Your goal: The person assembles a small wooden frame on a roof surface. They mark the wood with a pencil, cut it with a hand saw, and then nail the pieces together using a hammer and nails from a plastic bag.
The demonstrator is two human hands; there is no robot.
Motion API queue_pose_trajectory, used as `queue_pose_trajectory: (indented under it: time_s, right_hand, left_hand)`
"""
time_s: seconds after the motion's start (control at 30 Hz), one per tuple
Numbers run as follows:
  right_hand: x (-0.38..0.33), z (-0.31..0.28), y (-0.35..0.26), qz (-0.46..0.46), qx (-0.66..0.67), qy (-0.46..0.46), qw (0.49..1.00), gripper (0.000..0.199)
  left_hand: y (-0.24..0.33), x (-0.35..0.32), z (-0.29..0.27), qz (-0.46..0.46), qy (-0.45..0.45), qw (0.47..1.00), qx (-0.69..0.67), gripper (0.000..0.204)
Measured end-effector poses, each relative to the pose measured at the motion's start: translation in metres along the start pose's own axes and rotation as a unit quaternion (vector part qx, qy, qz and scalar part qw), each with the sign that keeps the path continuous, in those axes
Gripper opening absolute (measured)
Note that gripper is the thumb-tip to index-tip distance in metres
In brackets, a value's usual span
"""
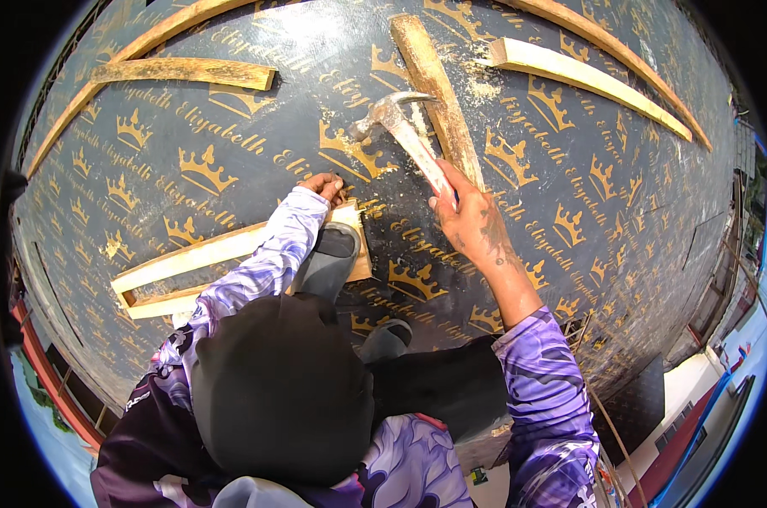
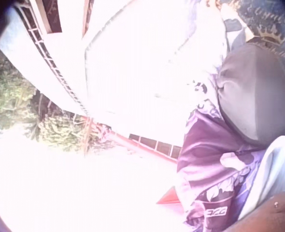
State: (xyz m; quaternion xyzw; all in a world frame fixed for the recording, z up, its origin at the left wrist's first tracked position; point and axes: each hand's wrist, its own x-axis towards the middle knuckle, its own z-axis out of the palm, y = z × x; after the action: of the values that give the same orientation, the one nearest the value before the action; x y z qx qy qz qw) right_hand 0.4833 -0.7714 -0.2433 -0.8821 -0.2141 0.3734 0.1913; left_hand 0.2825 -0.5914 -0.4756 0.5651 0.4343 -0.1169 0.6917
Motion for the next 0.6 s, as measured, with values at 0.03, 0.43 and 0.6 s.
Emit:
queue_pose_trajectory:
  time_s: [0.03, 0.43, 0.6]
  right_hand:
    - [0.007, -0.004, -0.006, -0.027, -0.024, 0.001, 0.999, 0.05]
    - [0.092, -0.013, -0.05, -0.169, -0.224, -0.135, 0.95, 0.05]
    - [0.11, -0.006, -0.072, -0.168, -0.197, -0.048, 0.965, 0.049]
  left_hand:
    - [0.002, 0.003, 0.0, 0.006, -0.008, 1.0, 0.006, 0.022]
    - [0.008, 0.007, 0.002, 0.003, -0.031, 0.986, 0.161, 0.027]
    - [0.015, 0.0, 0.001, 0.013, -0.034, 0.983, 0.179, 0.027]
